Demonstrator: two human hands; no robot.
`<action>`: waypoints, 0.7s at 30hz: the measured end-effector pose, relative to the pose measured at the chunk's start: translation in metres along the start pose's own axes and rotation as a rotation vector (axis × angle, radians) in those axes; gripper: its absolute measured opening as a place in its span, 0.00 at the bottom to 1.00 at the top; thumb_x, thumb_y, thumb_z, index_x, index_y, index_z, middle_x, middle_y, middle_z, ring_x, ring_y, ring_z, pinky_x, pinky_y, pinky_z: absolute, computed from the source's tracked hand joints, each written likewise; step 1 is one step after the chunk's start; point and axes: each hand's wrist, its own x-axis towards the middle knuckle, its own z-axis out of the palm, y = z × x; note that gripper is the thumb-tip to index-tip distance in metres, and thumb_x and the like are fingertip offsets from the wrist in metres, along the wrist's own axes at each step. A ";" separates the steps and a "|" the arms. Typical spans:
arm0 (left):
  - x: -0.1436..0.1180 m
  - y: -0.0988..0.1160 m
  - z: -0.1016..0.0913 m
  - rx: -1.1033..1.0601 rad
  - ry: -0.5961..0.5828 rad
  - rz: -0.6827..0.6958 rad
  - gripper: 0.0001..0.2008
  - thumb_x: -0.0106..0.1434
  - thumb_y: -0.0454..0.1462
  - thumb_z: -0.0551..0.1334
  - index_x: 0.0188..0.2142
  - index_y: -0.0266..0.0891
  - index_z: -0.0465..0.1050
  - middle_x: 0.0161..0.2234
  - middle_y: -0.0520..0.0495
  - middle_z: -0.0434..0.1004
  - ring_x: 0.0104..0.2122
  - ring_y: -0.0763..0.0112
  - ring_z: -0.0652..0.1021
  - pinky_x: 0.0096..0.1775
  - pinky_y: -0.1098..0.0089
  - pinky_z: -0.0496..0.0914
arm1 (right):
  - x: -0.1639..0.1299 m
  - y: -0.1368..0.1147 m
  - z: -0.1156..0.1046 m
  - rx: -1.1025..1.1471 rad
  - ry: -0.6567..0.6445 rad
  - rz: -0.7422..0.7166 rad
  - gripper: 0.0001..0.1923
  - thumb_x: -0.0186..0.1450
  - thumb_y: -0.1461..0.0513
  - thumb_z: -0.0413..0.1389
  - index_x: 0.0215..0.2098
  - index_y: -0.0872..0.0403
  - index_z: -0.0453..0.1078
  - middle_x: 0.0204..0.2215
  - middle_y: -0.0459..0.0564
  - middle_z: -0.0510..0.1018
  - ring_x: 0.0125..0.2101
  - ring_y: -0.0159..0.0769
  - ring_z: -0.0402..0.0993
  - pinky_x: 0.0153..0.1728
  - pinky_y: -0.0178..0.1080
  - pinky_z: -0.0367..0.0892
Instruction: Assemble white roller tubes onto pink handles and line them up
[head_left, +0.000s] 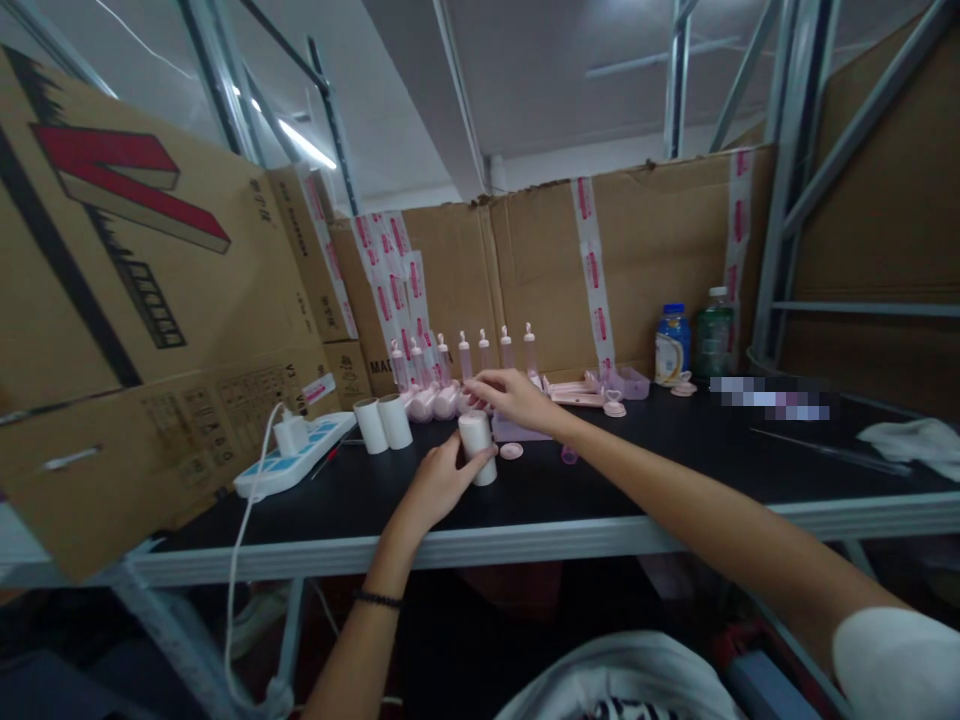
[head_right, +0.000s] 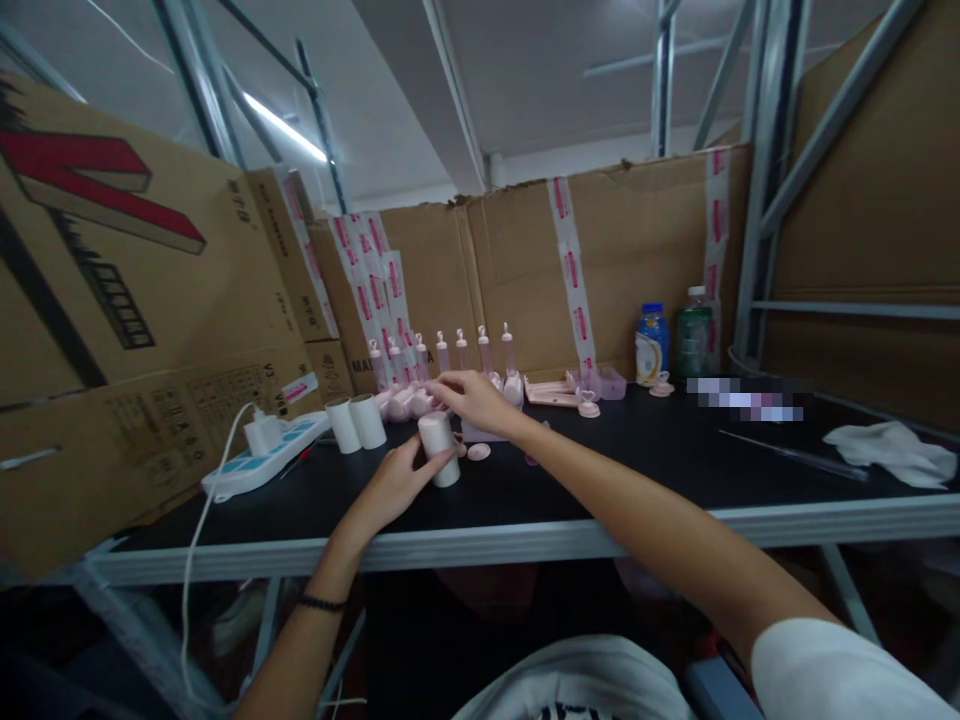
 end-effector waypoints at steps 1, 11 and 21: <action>0.000 0.001 0.000 0.001 -0.004 0.001 0.24 0.67 0.55 0.60 0.53 0.43 0.74 0.49 0.42 0.83 0.50 0.51 0.82 0.54 0.57 0.72 | 0.001 -0.001 -0.007 -0.042 0.031 0.024 0.18 0.73 0.53 0.52 0.38 0.59 0.77 0.33 0.50 0.82 0.32 0.33 0.76 0.35 0.33 0.63; 0.004 -0.002 -0.002 -0.010 0.168 0.004 0.34 0.64 0.50 0.66 0.64 0.42 0.59 0.50 0.40 0.80 0.39 0.60 0.82 0.43 0.60 0.76 | -0.009 0.000 -0.056 -0.502 -0.602 0.155 0.09 0.62 0.64 0.60 0.26 0.59 0.79 0.19 0.45 0.78 0.23 0.29 0.71 0.29 0.32 0.60; 0.002 0.008 -0.002 0.095 0.132 0.179 0.24 0.68 0.44 0.62 0.63 0.49 0.65 0.59 0.44 0.70 0.50 0.60 0.76 0.41 0.66 0.74 | -0.013 0.003 -0.038 -0.556 -0.812 0.297 0.08 0.63 0.61 0.62 0.38 0.57 0.81 0.22 0.45 0.78 0.26 0.32 0.73 0.31 0.32 0.62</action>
